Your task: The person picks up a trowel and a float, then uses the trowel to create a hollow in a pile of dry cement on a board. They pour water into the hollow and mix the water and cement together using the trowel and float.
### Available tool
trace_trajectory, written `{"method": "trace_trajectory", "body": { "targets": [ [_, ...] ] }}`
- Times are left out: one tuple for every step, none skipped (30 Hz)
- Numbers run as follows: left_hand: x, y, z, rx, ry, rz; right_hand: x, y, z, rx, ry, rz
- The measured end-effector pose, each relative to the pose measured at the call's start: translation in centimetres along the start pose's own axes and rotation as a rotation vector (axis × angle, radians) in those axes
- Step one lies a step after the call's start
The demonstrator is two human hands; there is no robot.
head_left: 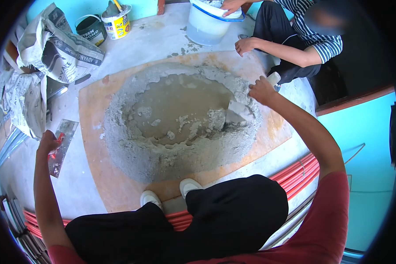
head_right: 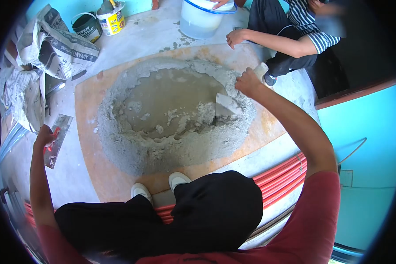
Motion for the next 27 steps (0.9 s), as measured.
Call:
{"method": "trace_trajectory", "body": {
  "targets": [
    [-0.4, 0.4, 0.6, -0.009, 0.009, -0.001, -0.1, 0.2, -0.4, -0.023, -0.006, -0.005],
    [-0.7, 0.7, 1.2, -0.016, 0.018, -0.004, -0.2, 0.0, -0.8, -0.028, 0.006, -0.003],
    [-0.9, 0.9, 1.5, -0.023, 0.026, -0.008, 0.7, -0.7, -1.4, -0.033, 0.017, -0.002],
    [-0.7, 0.6, 1.4, -0.001, 0.014, -0.009, 1.8, -1.3, -2.0, -0.037, 0.026, -0.001],
    [-0.5, 0.3, 1.4, 0.021, 0.002, -0.011, 2.9, -2.2, -2.1, -0.041, 0.053, -0.019],
    [-0.4, 0.0, 1.3, 0.041, -0.007, -0.012, 3.3, -2.6, -1.9, -0.012, 0.044, -0.009],
    [-1.1, 0.7, 2.0, 0.031, 0.024, -0.003, 3.4, -3.0, -1.6, 0.015, 0.036, 0.000],
    [-2.1, 1.9, 3.1, 0.018, 0.055, 0.006, 3.5, -3.3, -1.3, 0.040, 0.029, 0.010],
    [-2.6, 2.8, 3.5, 0.004, 0.086, 0.012, 2.7, -3.2, -0.5, 0.054, 0.028, 0.024],
    [-2.3, 2.6, 2.9, 0.008, 0.069, 0.027, 1.9, -3.1, 0.5, 0.066, 0.040, 0.044],
    [-2.0, 2.4, 2.3, 0.015, 0.052, 0.039, 1.2, -3.0, 1.6, 0.078, 0.049, 0.060],
    [-1.6, 1.9, 1.7, 0.023, 0.034, 0.052, 0.5, -2.8, 2.4, 0.091, 0.058, 0.075],
    [-1.1, 1.5, 1.1, 0.020, 0.020, 0.034, 0.1, -2.6, 2.7, 0.070, 0.042, 0.100],
    [-0.7, 1.0, 0.5, 0.015, 0.005, 0.018, -0.2, -2.6, 2.2, 0.035, 0.060, 0.092],
    [-0.6, 0.8, 0.2, 0.009, -0.011, 0.005, -0.3, -2.7, 1.5, 0.001, 0.077, 0.087],
    [-0.5, 0.7, 0.2, -0.027, -0.006, -0.045, -0.5, -3.1, 0.8, -0.032, 0.094, 0.084],
    [-0.6, 0.6, 0.3, -0.064, -0.003, -0.095, -0.8, -3.7, 0.1, -0.077, 0.136, 0.100],
    [-0.8, 0.6, 0.5, -0.100, -0.002, -0.145, -0.3, -4.6, -0.9, -0.123, 0.176, 0.114],
    [-1.3, 0.8, 1.0, -0.119, 0.015, -0.159, 0.4, -5.4, -1.9, -0.167, 0.213, 0.127],
    [-1.8, 1.0, 1.6, -0.135, 0.031, -0.174, 0.9, -6.0, -2.8, -0.218, 0.221, 0.134],
    [-2.2, 1.5, 2.4, -0.153, 0.051, -0.190, 1.3, -6.8, -3.3, -0.269, 0.233, 0.140],
    [-3.1, 2.5, 3.6, -0.126, 0.060, -0.130, 1.5, -7.3, -3.7, -0.325, 0.246, 0.147],
    [-4.1, 3.7, 4.6, -0.102, 0.071, -0.072, 1.6, -7.6, -3.9, -0.338, 0.211, 0.161],
    [-4.2, 4.0, 4.7, -0.094, 0.069, -0.064, 1.3, -7.6, -4.0, -0.370, 0.188, 0.162],
    [-4.0, 4.0, 4.3, -0.085, 0.068, -0.055, 0.5, -7.2, -4.0, -0.402, 0.164, 0.160],
    [-3.7, 3.6, 4.2, -0.089, 0.054, -0.094, -0.3, -6.6, -3.9, -0.431, 0.139, 0.157],
    [-3.2, 2.9, 3.6, -0.093, 0.040, -0.131, -2.0, -5.8, -3.6, -0.430, 0.159, 0.124]
  ]
}}
Point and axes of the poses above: each hand's wrist, its own y-axis towards the middle knuckle, its own x-axis out of the back of the hand, z = x × y, the point moved 4 cm from there along y, towards the middle knuckle, and after that the axes turned 7 degrees about y, right-handed, at the moved point
